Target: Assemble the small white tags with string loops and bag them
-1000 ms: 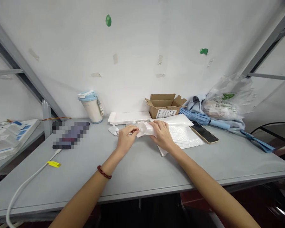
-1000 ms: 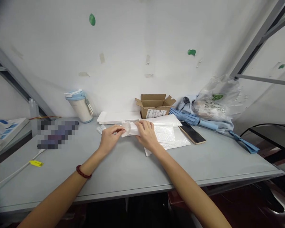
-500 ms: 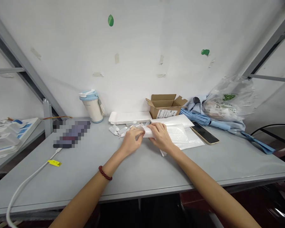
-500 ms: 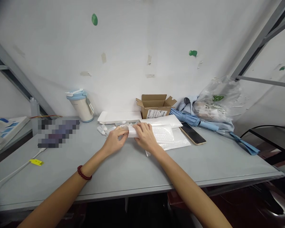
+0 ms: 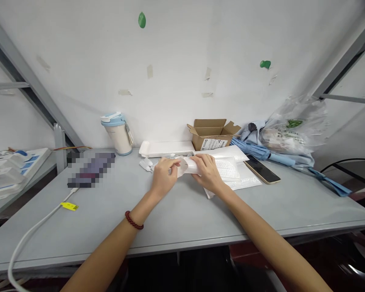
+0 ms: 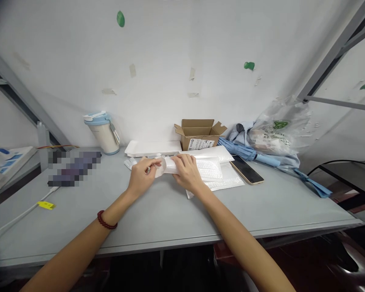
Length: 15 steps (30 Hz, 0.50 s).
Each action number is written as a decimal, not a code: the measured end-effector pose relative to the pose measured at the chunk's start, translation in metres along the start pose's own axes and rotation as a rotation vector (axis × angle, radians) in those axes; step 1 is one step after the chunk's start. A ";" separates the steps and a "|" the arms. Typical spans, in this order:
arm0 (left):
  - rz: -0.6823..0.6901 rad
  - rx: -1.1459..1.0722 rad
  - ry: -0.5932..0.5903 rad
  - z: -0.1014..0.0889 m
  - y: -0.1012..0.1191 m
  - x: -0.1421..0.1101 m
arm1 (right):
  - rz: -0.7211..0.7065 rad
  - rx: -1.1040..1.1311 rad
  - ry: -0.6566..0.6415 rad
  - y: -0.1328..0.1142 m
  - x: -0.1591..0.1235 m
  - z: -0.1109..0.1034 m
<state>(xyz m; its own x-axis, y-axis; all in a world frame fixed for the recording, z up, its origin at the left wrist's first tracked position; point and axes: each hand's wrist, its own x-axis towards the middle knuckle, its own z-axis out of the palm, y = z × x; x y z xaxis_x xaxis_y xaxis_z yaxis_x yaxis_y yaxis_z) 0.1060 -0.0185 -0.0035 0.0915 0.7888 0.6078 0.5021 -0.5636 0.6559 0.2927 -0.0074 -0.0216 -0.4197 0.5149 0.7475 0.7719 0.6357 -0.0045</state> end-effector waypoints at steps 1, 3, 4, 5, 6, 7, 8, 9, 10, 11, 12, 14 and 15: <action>-0.061 -0.019 0.053 -0.002 -0.001 0.002 | 0.005 -0.001 0.017 0.000 0.000 -0.001; -0.212 -0.101 0.119 -0.005 -0.002 0.006 | 0.016 0.001 0.034 0.001 0.001 -0.002; -0.291 -0.177 0.109 -0.007 -0.003 0.009 | 0.020 0.006 0.035 0.001 0.001 -0.003; -0.366 -0.270 0.058 -0.008 -0.003 0.010 | 0.023 0.012 0.034 0.001 0.001 -0.004; -0.431 -0.368 -0.025 -0.009 -0.004 0.012 | 0.021 0.021 0.031 0.000 0.001 -0.004; -0.483 -0.453 -0.119 -0.009 -0.004 0.012 | 0.013 0.033 0.027 -0.001 0.001 -0.005; -0.523 -0.512 -0.204 -0.009 -0.004 0.012 | -0.002 0.047 0.024 -0.002 0.001 -0.006; -0.554 -0.538 -0.261 -0.008 -0.004 0.011 | -0.026 0.064 0.026 -0.003 0.002 -0.006; -0.579 -0.539 -0.282 -0.007 -0.004 0.010 | -0.056 0.083 0.027 -0.005 0.002 -0.007; -0.597 -0.527 -0.277 -0.005 -0.004 0.009 | -0.087 0.102 0.028 -0.006 0.002 -0.007; -0.611 -0.513 -0.263 -0.004 -0.003 0.007 | -0.114 0.119 0.025 -0.008 0.002 -0.008; -0.629 -0.505 -0.252 -0.002 -0.001 0.006 | -0.145 0.143 0.008 -0.009 0.002 -0.009; -0.633 -0.512 -0.251 -0.002 0.000 0.006 | -0.151 0.148 -0.006 -0.010 0.002 -0.009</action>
<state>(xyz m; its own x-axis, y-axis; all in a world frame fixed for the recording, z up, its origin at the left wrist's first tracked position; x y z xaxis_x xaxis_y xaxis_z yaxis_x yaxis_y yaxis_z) 0.1050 -0.0143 0.0013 0.1428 0.9896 -0.0198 0.0776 0.0088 0.9969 0.2885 -0.0174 -0.0139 -0.5289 0.4104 0.7428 0.6215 0.7834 0.0097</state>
